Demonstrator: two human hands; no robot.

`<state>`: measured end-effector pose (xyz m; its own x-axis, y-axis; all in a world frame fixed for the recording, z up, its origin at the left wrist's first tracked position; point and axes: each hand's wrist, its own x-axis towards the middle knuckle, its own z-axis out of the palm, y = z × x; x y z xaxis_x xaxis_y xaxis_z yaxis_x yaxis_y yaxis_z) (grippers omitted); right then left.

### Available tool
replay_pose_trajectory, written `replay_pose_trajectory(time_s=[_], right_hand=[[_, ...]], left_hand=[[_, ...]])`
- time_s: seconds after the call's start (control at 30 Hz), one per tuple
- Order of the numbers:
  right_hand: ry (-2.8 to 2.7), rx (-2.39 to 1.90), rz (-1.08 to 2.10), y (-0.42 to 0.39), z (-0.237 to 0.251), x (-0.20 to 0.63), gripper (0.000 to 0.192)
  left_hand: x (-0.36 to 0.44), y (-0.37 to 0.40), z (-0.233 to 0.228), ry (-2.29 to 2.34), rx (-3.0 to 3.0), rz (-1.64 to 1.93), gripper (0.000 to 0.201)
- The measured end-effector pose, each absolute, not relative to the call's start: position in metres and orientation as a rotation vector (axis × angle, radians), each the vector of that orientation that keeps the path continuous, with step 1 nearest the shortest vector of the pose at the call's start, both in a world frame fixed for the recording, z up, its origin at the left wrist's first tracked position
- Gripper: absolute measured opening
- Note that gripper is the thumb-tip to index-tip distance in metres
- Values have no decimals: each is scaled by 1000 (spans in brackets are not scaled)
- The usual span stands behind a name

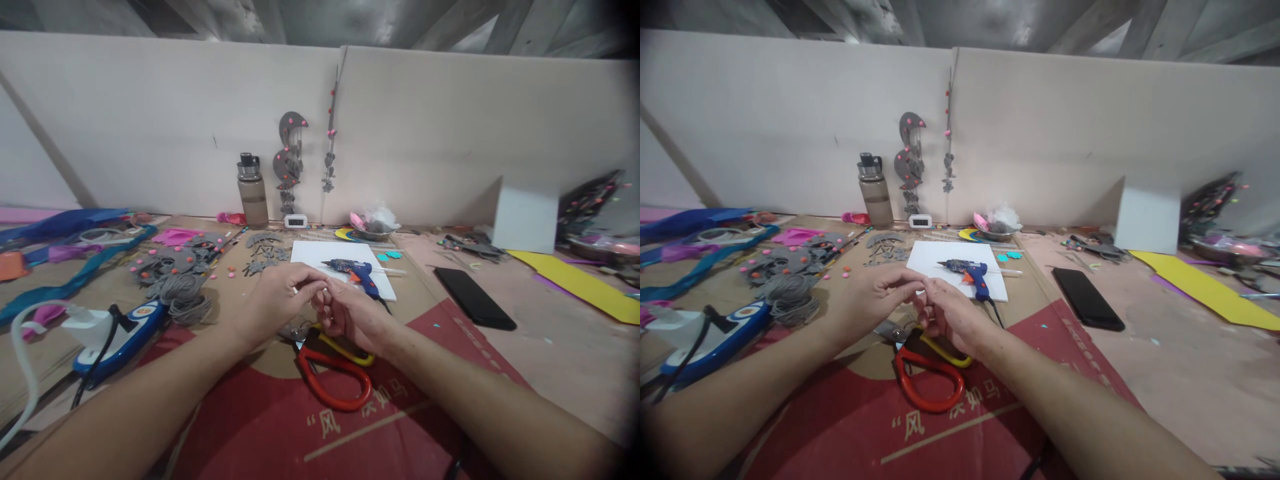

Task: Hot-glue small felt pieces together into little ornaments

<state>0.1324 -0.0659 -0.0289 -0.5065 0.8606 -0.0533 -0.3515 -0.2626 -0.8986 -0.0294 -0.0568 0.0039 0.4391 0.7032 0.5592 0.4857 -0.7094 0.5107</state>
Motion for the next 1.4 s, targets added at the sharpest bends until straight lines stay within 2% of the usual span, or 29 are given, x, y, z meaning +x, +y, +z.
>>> replay_pose_trajectory(time_s=[0.37, 0.6, 0.73, 0.83, 1.0, 1.4], right_hand=[[-1265, -727, 1793, -64, -32, 135, 35], [-1282, -724, 1808, -65, -31, 136, 35], [-1303, -711, 1791, -68, -27, 135, 34], [-1304, -769, 1680, -69, -23, 135, 35], [-1281, -782, 1415, -65, -18, 137, 26], [-1563, -881, 910, -70, -12, 138, 19]], left_hand=[[-37, -53, 3, 883, 2688, 1099, 18], [-37, -53, 3, 815, 2698, 1101, 18], [-35, -54, 6, 915, 2503, 1151, 17], [-34, -51, 7, 993, 2202, 1150, 21], [-30, -41, 3, 862, 1854, 1095, 26], [-26, -41, -6, 836, 1729, 922, 33]])
